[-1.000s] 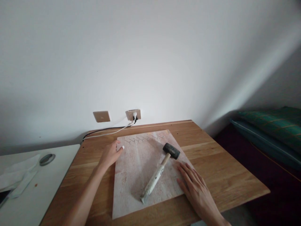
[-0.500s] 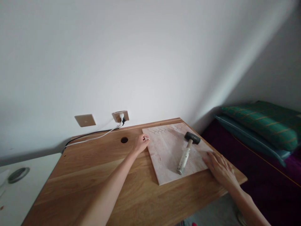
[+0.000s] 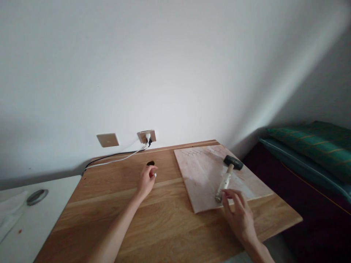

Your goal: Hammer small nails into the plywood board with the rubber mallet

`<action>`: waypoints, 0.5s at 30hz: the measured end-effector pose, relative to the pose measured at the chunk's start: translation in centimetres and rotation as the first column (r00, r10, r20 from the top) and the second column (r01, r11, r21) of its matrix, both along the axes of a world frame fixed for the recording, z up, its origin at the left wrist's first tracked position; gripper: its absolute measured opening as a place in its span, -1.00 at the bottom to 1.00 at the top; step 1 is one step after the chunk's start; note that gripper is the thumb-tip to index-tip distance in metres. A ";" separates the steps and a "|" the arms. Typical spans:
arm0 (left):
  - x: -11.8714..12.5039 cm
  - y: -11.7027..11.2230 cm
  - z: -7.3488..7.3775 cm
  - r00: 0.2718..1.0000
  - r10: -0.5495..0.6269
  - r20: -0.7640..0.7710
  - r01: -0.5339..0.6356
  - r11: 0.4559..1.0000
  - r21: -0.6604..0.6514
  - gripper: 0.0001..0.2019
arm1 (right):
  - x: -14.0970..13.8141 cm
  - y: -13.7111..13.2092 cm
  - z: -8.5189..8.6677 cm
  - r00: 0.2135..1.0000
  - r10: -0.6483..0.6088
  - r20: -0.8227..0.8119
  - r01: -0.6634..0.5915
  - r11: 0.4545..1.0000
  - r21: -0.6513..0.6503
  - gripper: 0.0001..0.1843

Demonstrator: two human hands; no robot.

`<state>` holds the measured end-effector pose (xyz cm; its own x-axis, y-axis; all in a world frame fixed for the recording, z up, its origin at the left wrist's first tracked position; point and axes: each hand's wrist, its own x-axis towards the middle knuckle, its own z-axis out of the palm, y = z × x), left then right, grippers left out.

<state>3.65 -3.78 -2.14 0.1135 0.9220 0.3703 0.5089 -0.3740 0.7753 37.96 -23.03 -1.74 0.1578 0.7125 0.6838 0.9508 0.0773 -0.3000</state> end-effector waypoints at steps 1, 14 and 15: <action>-0.3 -0.3 -0.1 1.000 -0.004 0.005 0.004 1.000 0.004 -0.64 | -2.1 -0.2 0.1 0.994 0.109 0.009 -0.109 0.994 -0.030 -0.78; 0.0 -0.7 -0.9 0.998 -0.044 0.035 0.040 0.994 0.101 -0.63 | -6.6 0.4 -0.5 0.926 0.377 0.021 -0.371 0.918 -0.139 -0.76; 0.0 -0.7 -1.0 0.998 -0.043 0.045 0.038 0.994 0.107 -0.64 | -6.7 0.4 -0.5 0.925 0.378 0.027 -0.371 0.918 -0.140 -0.76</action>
